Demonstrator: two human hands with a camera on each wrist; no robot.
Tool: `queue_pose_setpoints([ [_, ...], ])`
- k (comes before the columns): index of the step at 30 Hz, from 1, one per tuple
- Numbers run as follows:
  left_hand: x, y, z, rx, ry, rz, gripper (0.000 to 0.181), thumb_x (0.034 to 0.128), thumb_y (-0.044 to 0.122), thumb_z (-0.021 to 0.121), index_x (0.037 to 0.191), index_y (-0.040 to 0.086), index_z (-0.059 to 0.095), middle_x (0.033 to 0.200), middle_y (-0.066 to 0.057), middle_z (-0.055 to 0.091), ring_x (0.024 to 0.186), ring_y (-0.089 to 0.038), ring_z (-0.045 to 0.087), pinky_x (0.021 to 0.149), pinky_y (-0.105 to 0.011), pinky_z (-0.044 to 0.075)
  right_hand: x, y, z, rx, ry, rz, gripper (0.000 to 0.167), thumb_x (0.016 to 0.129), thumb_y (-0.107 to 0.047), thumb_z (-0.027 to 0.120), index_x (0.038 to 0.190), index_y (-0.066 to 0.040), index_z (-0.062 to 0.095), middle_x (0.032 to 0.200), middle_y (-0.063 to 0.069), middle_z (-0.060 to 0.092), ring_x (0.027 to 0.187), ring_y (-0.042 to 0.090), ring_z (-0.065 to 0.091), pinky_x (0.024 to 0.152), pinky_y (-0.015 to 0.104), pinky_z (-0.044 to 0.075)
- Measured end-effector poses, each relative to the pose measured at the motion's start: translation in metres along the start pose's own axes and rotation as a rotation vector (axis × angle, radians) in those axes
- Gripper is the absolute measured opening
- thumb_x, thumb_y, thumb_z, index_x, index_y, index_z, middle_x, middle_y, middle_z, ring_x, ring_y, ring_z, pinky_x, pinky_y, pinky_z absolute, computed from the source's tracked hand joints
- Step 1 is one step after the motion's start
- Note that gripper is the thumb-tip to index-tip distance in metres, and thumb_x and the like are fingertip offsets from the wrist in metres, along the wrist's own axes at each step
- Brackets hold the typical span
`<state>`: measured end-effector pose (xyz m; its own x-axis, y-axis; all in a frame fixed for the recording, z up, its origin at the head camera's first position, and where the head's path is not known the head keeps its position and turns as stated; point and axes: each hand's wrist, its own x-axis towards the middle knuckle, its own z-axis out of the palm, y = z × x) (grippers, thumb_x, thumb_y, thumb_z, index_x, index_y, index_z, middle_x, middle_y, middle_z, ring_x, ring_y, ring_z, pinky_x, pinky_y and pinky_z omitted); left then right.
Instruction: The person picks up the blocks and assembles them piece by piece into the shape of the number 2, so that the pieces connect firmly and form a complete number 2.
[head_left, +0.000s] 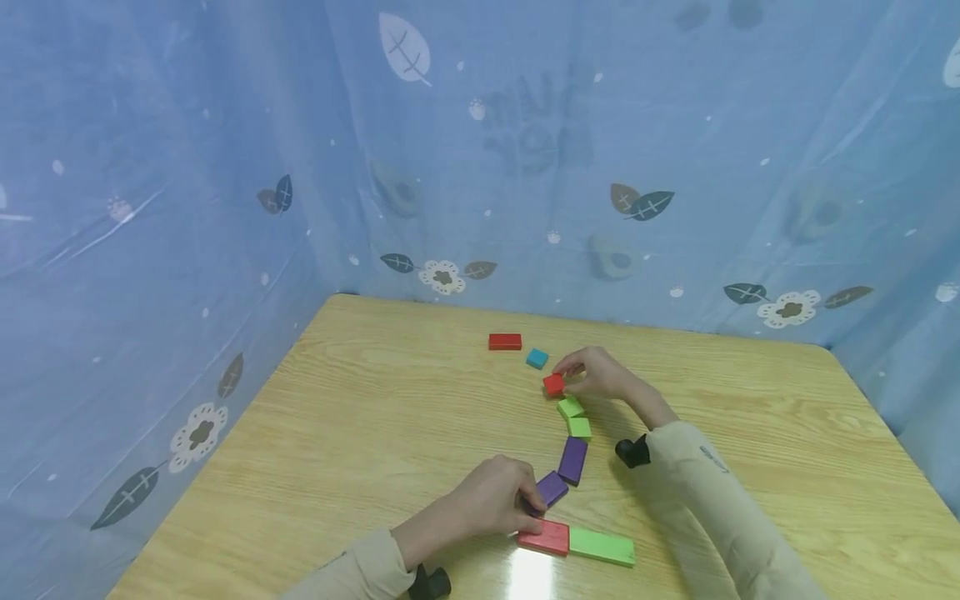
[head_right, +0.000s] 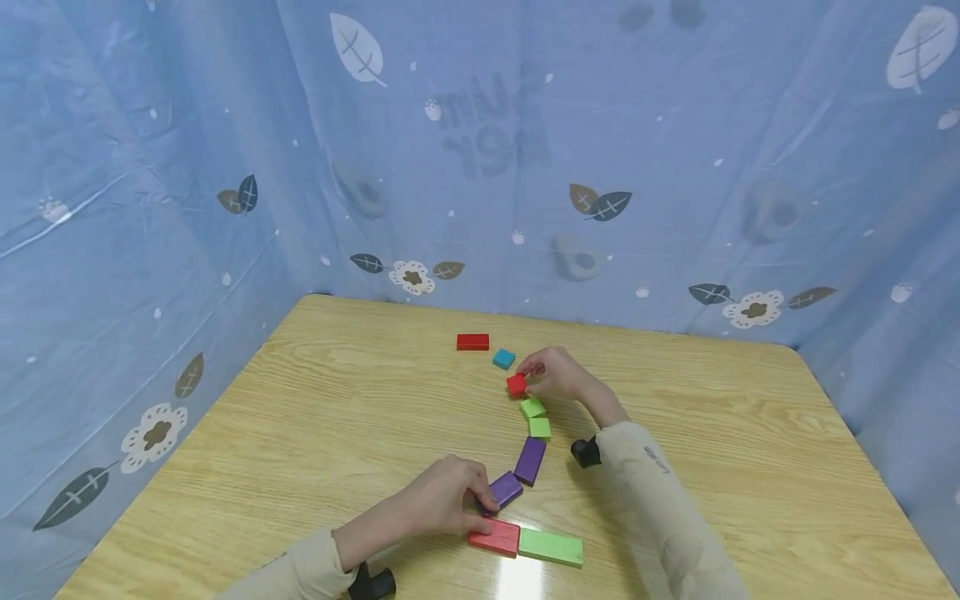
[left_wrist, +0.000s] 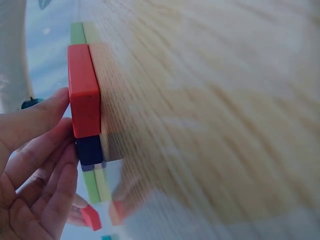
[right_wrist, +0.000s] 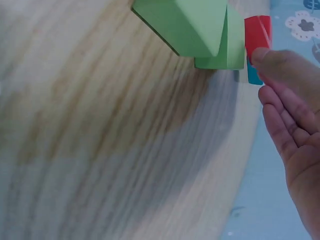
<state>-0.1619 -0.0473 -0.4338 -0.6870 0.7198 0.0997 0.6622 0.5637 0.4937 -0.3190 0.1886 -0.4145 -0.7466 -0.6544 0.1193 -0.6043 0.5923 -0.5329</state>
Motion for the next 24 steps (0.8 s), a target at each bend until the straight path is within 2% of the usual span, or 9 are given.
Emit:
queue_pose_setpoints([
  [6, 0.0, 0.0, 0.001, -0.023, -0.003, -0.006, 0.018, 0.0722, 0.025, 0.085, 0.086, 0.016, 0.078, 0.076, 0.015, 0.061, 0.064, 0.006, 0.051, 0.058, -0.007, 0.038, 0.005, -0.001, -0.002, -0.048, -0.074, -0.065, 0.024, 0.081, 0.002, 0.072, 0.105, 0.002, 0.071, 0.105, 0.017, 0.069, 0.093, 0.033, 0.065, 0.081, 0.045, 0.052],
  [13, 0.0, 0.001, 0.001, -0.014, 0.006, 0.0, 0.018, 0.0717, 0.026, 0.085, 0.085, 0.017, 0.078, 0.077, 0.015, 0.062, 0.066, 0.008, 0.051, 0.06, -0.006, 0.037, 0.009, -0.002, -0.002, -0.017, -0.133, -0.157, 0.026, 0.08, 0.009, 0.069, 0.106, 0.007, 0.069, 0.105, 0.02, 0.069, 0.089, 0.033, 0.066, 0.079, 0.044, 0.053],
  [24, 0.0, 0.0, 0.001, -0.021, 0.013, 0.009, 0.018, 0.0716, 0.025, 0.085, 0.085, 0.016, 0.078, 0.075, 0.014, 0.061, 0.065, 0.007, 0.051, 0.059, -0.006, 0.037, 0.013, -0.004, -0.001, -0.013, -0.174, -0.137, 0.027, 0.08, 0.011, 0.068, 0.107, 0.006, 0.07, 0.106, 0.017, 0.069, 0.088, 0.029, 0.066, 0.074, 0.038, 0.055],
])
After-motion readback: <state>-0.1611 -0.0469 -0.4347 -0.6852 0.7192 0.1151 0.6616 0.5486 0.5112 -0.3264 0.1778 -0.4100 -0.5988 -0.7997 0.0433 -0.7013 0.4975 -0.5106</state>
